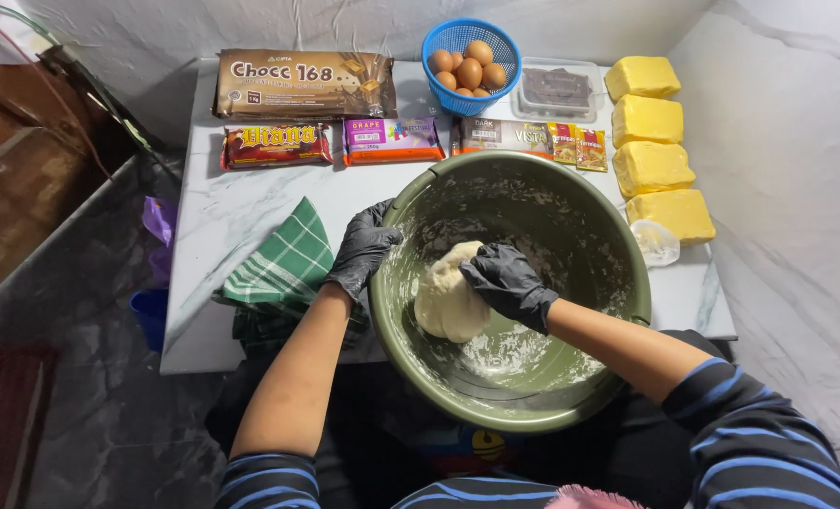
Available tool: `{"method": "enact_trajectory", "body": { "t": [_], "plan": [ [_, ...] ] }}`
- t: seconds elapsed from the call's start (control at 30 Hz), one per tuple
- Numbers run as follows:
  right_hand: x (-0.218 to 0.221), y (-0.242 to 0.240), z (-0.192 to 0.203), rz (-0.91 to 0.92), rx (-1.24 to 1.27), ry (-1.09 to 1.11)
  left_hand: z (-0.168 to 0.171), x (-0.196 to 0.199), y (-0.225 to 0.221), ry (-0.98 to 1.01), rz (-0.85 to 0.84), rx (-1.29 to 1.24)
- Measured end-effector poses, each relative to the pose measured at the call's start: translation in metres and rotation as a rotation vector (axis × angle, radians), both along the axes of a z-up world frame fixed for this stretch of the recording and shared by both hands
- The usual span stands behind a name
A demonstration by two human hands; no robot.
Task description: Kneading a ball of dough in a large bowl using both hands at a steady pace.
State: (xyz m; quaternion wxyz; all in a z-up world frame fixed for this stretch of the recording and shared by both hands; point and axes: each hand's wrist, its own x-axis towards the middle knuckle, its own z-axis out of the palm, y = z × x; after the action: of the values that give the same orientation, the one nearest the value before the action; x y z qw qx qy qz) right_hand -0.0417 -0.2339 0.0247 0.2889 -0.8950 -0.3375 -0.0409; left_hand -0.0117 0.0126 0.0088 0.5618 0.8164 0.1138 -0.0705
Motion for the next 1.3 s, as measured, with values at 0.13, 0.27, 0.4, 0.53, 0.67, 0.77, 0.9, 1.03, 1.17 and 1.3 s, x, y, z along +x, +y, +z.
{"method": "enact_trajectory", "body": {
  "t": [0.13, 0.27, 0.4, 0.53, 0.67, 0.77, 0.9, 1.03, 1.17, 1.3],
  "plan": [
    [0.039, -0.026, -0.02, -0.197, 0.092, 0.292, -0.024, -0.006, 0.009, 0.045, 0.029, -0.009],
    [0.047, 0.02, -0.001, -0.604, 0.995, 1.231, 0.037, -0.014, -0.013, -0.009, 0.077, -0.134],
    [-0.002, 0.046, 0.065, -0.366, 0.546, 1.007, 0.033, -0.012, -0.013, -0.016, 0.088, -0.143],
    [-0.056, 0.045, 0.078, 0.018, -0.198, 0.496, 0.036, -0.012, -0.016, -0.024, 0.122, -0.144],
    [-0.084, 0.028, 0.037, 0.218, -0.538, -0.045, 0.03, -0.013, -0.016, -0.034, 0.153, -0.139],
    [-0.075, 0.019, 0.001, 0.378, -0.3, -0.431, 0.044, -0.015, -0.019, -0.031, 0.156, -0.176],
    [-0.049, 0.035, 0.006, 0.297, -0.302, -0.305, 0.036, -0.014, -0.019, -0.032, 0.136, -0.141],
    [-0.026, 0.056, 0.009, 0.111, -0.286, -0.008, 0.036, -0.013, -0.017, -0.022, 0.121, -0.113],
    [-0.003, 0.077, 0.013, -0.084, -0.255, 0.291, -0.004, -0.006, -0.01, -0.009, 0.11, -0.096],
    [0.017, 0.084, 0.006, -0.212, -0.224, 0.477, -0.037, -0.003, -0.002, -0.025, 0.095, -0.09]
  ]
}}
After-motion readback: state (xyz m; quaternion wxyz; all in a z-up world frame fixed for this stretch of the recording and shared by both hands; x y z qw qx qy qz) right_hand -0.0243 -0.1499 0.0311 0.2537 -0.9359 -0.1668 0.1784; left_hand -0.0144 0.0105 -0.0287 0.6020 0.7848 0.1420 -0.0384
